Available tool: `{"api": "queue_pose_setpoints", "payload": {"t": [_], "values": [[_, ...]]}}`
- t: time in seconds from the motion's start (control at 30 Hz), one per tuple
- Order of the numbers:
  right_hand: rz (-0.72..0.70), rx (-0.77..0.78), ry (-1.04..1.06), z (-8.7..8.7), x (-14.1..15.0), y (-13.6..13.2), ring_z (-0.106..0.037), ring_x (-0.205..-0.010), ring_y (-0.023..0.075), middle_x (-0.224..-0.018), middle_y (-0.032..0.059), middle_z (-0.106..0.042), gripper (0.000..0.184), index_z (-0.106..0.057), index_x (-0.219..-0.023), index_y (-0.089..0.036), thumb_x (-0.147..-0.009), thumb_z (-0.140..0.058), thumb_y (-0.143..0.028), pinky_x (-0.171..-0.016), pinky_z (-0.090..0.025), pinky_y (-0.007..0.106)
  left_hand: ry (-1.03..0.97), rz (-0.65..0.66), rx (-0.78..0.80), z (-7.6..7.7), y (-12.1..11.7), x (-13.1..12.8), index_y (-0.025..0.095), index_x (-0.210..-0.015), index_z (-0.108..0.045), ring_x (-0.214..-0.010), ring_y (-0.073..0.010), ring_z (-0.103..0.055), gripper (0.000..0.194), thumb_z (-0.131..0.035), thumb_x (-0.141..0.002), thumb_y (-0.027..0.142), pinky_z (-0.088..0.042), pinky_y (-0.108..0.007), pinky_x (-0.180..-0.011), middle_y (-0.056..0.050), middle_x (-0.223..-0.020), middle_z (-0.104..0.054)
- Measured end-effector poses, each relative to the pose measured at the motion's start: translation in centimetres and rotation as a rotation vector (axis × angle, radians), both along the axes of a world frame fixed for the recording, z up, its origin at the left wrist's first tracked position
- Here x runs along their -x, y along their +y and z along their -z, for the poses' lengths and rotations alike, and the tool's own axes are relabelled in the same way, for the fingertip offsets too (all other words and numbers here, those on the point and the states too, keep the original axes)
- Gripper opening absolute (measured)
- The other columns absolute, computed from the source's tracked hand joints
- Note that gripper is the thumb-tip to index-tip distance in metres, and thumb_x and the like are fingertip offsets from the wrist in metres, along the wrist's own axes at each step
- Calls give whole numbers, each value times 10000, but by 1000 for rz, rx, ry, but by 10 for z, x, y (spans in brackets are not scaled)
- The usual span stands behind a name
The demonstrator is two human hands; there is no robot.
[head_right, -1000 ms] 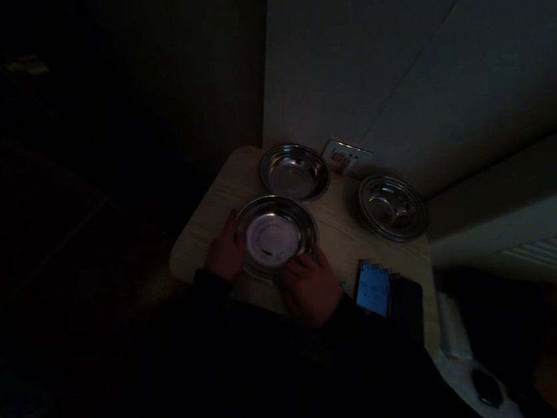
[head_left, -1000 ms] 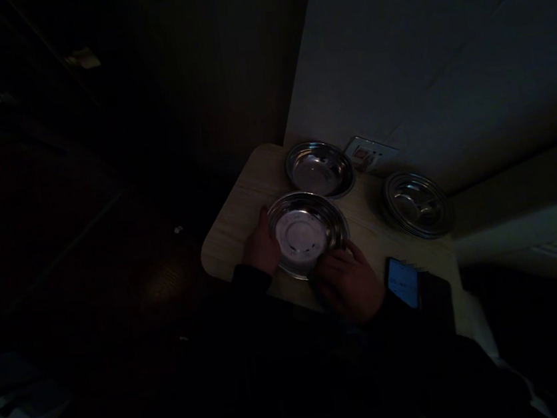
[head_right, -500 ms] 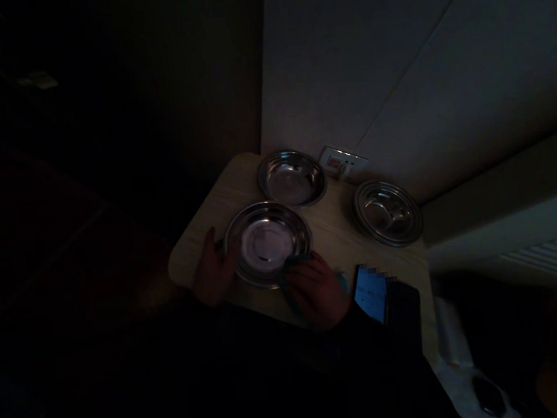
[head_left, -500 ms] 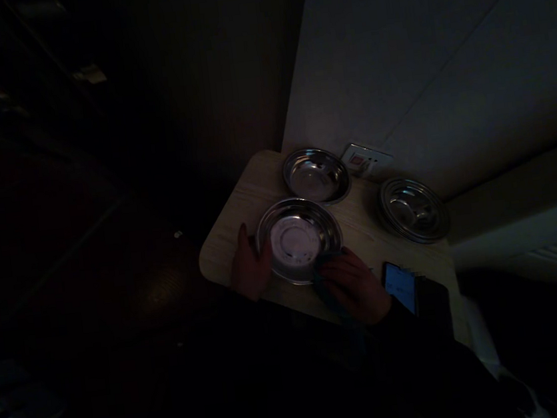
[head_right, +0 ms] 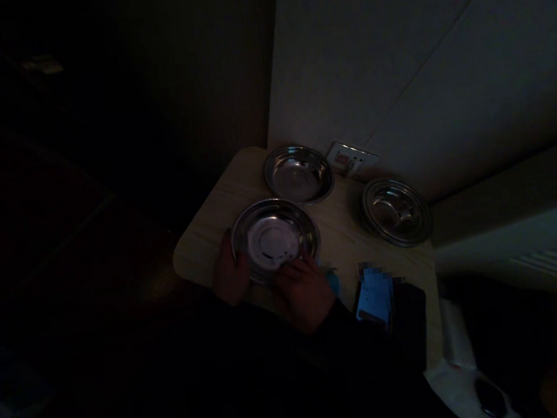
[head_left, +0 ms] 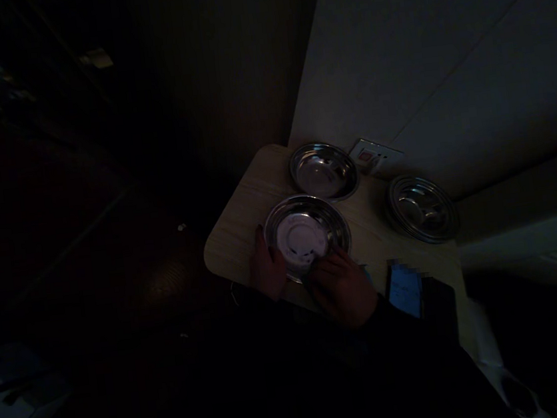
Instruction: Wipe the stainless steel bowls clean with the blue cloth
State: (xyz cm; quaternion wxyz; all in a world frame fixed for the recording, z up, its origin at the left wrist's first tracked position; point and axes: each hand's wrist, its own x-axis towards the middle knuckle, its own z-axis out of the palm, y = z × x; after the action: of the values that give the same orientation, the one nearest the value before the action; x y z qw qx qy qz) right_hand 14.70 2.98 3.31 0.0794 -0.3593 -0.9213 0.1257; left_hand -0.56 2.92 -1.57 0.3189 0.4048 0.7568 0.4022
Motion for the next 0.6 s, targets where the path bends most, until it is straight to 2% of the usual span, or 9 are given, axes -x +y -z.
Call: {"api": "queue_pose_setpoints", "payload": {"t": [0.1,0.17,0.4,0.6], "values": [[37,-3,-41,1,23,-5,-522,-895,210,-815,43,-639,95,-623,-806,-191,-774,-535,-209,-1031,-222,435,40,7,63,-3,2,1,70,-1347,-300,-951,-260,-603,572,-392,-793,177,-469,-376,-831,-159,-1035,-632],[34,-13,-58,1,26,-5,-515,-908,216,-822,45,-636,89,-617,-806,-190,-762,-544,-220,-1036,-209,434,70,19,76,-6,2,2,70,-1341,-314,-932,-270,-609,567,-392,-789,173,-474,-383,-813,-169,-1038,-629],[13,-25,-94,-8,-13,0,-510,-885,203,-796,32,-628,90,-611,-790,-198,-777,-525,-219,-1017,-202,435,77,79,39,-10,5,2,87,-1347,-301,-932,-248,-607,582,-393,-778,171,-479,-360,-801,-144,-1022,-642],[12,1,-67,0,17,-1,-500,-904,199,-823,33,-622,98,-601,-814,-190,-759,-531,-230,-1044,-164,424,135,64,116,-13,7,2,75,-1346,-306,-929,-262,-611,583,-390,-777,172,-478,-364,-797,-153,-1022,-642]]}}
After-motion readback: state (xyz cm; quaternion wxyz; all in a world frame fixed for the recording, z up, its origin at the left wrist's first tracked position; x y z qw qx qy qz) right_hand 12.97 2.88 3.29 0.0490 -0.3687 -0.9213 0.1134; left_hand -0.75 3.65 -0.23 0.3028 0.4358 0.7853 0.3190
